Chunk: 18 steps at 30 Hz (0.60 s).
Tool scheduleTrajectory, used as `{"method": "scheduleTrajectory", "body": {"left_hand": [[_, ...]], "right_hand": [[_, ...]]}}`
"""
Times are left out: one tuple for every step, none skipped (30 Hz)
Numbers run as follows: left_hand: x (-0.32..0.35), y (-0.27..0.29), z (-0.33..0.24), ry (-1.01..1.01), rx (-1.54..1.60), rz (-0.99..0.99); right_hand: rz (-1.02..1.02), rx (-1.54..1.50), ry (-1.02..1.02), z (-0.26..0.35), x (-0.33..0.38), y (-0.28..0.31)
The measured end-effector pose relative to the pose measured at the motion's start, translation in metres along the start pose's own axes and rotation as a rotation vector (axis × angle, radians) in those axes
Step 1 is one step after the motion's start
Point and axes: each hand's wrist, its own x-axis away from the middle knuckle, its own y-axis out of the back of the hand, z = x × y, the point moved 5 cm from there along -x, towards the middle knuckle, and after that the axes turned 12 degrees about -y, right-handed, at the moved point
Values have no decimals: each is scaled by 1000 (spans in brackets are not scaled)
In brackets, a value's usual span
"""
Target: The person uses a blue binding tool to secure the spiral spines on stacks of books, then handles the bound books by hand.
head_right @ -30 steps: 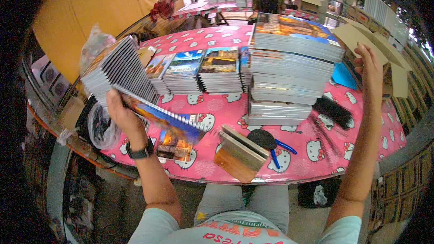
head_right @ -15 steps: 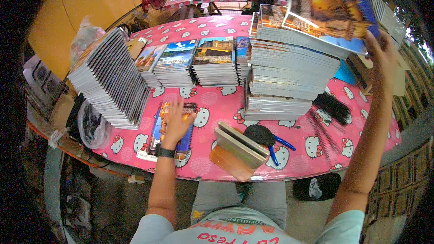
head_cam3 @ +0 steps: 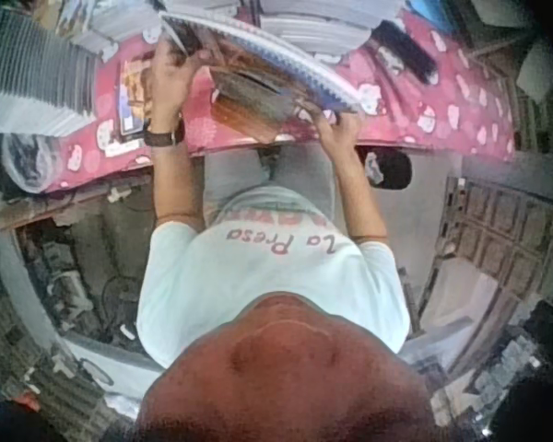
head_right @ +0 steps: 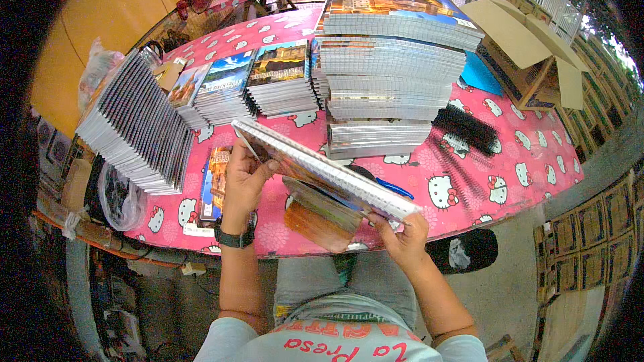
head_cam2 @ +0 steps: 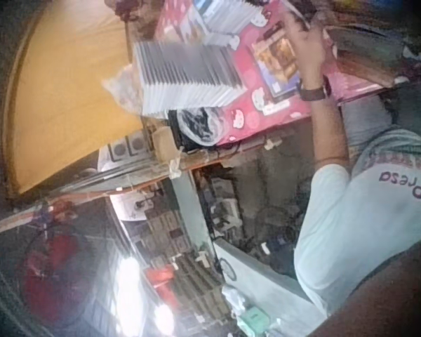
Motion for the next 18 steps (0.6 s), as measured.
{"method": "scheduleTrajectory", "body": {"left_hand": [[-2, 0, 4, 3, 29, -3], [-4, 2, 8, 6, 59, -6], [-6, 4, 10, 9, 89, -8], [-5, 8, 13, 48, 93, -38], [-1, 15, 18, 54, 96, -25], [3, 26, 27, 60, 99, -11], [5, 30, 29, 76, 96, 3], [7, 34, 30, 99, 181, -23], [7, 36, 32, 102, 147, -33], [4, 34, 32, 100, 121, -42], [1, 34, 33, 97, 94, -52], [3, 37, 39, 97, 60, -47], [3, 37, 43, 140, 13, -18], [4, 37, 47, 182, -35, 11], [6, 38, 51, 223, -84, 39], [12, 41, 56, 290, -41, 42], [16, 47, 58, 272, -31, 55], [19, 54, 60, 254, -24, 65]], "right_hand": [[-10, 62, 68, 5, -1, 0], [-20, 124, 135, 9, -1, 1], [-31, 187, 202, 14, -2, 1], [-4, 183, 203, 25, -7, -1], [64, 210, 187, 33, -11, -2], [132, 236, 170, 39, -15, -2], [205, 254, 143, 39, -17, -4], [231, 200, 153, 35, -22, -5], [279, 207, 100, 31, -26, -6], [323, 222, 49, 30, -29, -4], [367, 235, -2, 29, -30, -4], [410, 263, 43, 25, -30, -5], [416, 237, -22, 21, -30, -4], [422, 210, -87, 18, -29, -5], [428, 182, -152, 16, -29, -4], [401, 172, -42, 24, -32, -2], [386, 134, -118, 17, -36, 4], [375, 94, -193, 6, -41, 16]]}}
